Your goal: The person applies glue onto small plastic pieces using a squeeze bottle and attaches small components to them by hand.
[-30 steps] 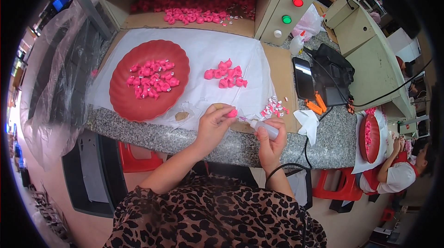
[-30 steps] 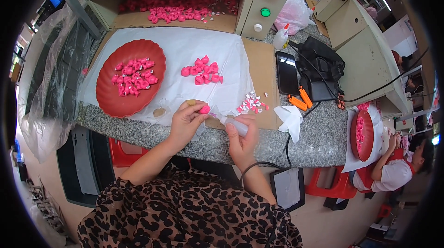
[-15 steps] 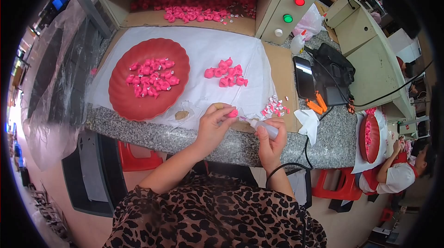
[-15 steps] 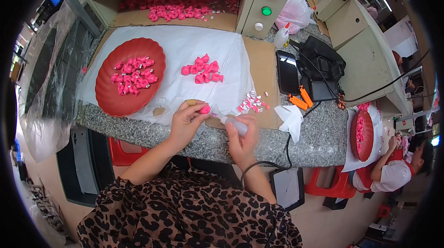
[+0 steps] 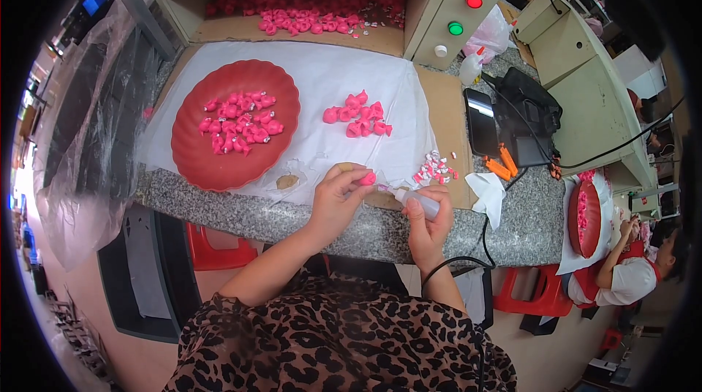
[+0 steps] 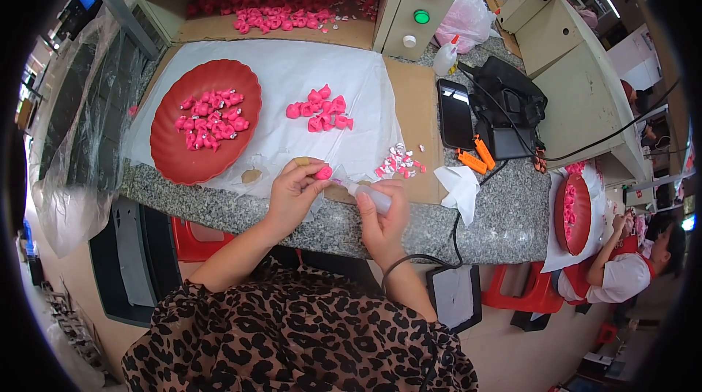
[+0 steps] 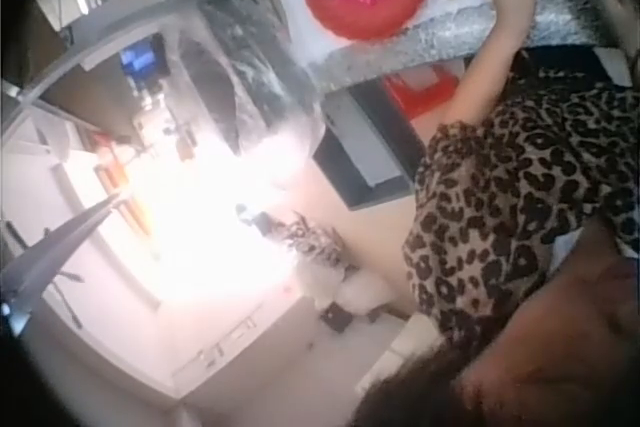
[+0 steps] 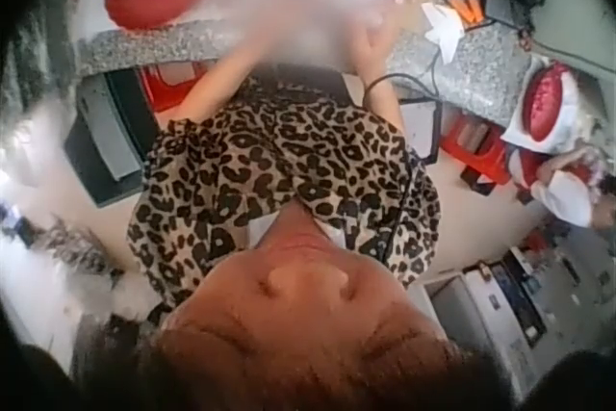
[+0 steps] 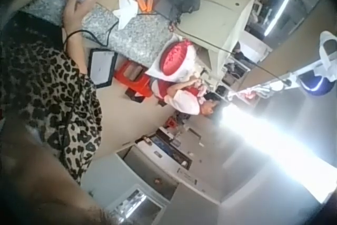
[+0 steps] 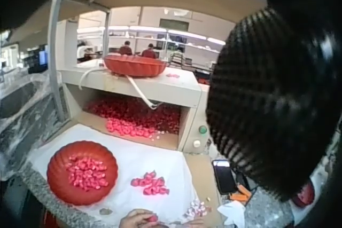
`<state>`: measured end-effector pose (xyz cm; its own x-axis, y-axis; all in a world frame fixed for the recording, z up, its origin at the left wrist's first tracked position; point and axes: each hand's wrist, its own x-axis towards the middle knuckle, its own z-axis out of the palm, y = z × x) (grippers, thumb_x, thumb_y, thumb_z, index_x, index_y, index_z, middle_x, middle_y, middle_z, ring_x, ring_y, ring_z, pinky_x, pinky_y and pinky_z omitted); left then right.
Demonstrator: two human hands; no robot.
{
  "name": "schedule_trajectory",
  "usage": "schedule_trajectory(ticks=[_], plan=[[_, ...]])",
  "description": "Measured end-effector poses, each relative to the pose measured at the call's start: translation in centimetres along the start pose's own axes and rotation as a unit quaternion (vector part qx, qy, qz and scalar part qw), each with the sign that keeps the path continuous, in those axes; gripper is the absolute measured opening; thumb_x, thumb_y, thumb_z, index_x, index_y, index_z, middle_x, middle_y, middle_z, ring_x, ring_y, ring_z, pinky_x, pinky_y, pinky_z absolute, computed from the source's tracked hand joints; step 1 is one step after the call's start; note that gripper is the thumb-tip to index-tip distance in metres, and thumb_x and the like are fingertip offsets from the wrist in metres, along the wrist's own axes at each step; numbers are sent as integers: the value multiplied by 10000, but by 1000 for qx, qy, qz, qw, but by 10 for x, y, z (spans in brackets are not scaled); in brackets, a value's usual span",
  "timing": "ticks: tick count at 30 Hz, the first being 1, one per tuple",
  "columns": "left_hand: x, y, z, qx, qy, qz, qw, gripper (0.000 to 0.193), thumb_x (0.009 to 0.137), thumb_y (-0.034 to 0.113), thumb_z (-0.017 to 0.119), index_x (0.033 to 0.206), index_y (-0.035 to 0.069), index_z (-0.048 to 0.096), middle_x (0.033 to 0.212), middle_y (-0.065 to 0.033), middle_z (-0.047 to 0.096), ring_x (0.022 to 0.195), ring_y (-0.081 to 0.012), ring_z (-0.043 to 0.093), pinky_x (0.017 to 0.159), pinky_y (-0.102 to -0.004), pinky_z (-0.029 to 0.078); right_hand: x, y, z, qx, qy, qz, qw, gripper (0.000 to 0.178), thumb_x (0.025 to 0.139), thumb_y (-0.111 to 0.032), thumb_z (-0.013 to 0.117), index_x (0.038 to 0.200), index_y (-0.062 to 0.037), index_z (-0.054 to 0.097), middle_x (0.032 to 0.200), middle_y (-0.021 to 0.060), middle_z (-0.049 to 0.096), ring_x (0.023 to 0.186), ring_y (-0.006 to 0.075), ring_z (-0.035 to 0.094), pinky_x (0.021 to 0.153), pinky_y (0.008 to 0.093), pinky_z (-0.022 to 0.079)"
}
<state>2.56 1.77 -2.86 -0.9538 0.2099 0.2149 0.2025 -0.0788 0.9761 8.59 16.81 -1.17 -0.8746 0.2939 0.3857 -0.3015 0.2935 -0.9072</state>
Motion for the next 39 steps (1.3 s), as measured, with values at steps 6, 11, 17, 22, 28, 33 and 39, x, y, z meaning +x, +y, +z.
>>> schedule_trajectory(ticks=[6, 11, 17, 22, 28, 33, 39], plan=[[0, 3, -2, -21, -18, -17, 999, 196, 746, -21, 574, 941, -20, 551, 953, -84, 513, 804, -127, 551, 689, -232, 476, 5, -8, 0, 46, -3, 26, 999, 134, 818, -83, 515, 877, -7, 421, 869, 69, 430, 644, 113, 489, 567, 212, 438], [0, 4, -5, 10, -53, -23, 998, 193, 761, -9, 555, 953, -6, 539, 938, -75, 514, 810, -139, 543, 676, -240, 454, 7, -11, 0, 87, 2, 57, 995, 154, 818, -101, 524, 883, -9, 419, 873, 68, 435, 644, 116, 492, 567, 214, 436], [6, 19, -12, 111, -130, -3, 985, 200, 806, 12, 485, 1002, -15, 512, 919, -68, 500, 800, -119, 493, 704, -219, 403, 8, -8, -1, 145, 10, 80, 986, 163, 813, -110, 535, 889, -19, 423, 861, 61, 447, 639, 115, 495, 556, 207, 428], [18, 26, -26, 113, -221, -20, 968, 263, 840, 44, 426, 1094, 9, 480, 905, -82, 481, 770, -146, 487, 714, -238, 401, 16, -13, -8, 204, 13, 105, 973, 150, 806, -107, 538, 883, -26, 438, 847, 57, 454, 618, 113, 488, 536, 206, 428], [24, 27, -35, 85, -306, -92, 944, 328, 852, 47, 402, 1178, 32, 430, 943, -91, 459, 749, -158, 489, 720, -253, 415, 23, -18, -9, 139, -54, 100, 984, 159, 808, -103, 541, 870, -11, 427, 876, 65, 433, 665, 108, 491, 587, 226, 424], [23, 28, -35, 79, -320, -97, 939, 336, 856, 38, 386, 1190, 31, 417, 985, -101, 456, 798, -167, 501, 753, -261, 421, 24, -16, -9, 149, -72, 113, 980, 163, 809, -101, 540, 872, -7, 423, 875, 64, 429, 673, 108, 489, 597, 220, 422], [23, 26, -36, 69, -329, -98, 937, 334, 881, 64, 372, 1212, 40, 405, 996, -92, 446, 876, -158, 480, 786, -258, 415, 25, -14, -10, 114, -87, 104, 984, 166, 806, -98, 543, 873, -7, 422, 869, 63, 428, 688, 105, 479, 602, 216, 415]])
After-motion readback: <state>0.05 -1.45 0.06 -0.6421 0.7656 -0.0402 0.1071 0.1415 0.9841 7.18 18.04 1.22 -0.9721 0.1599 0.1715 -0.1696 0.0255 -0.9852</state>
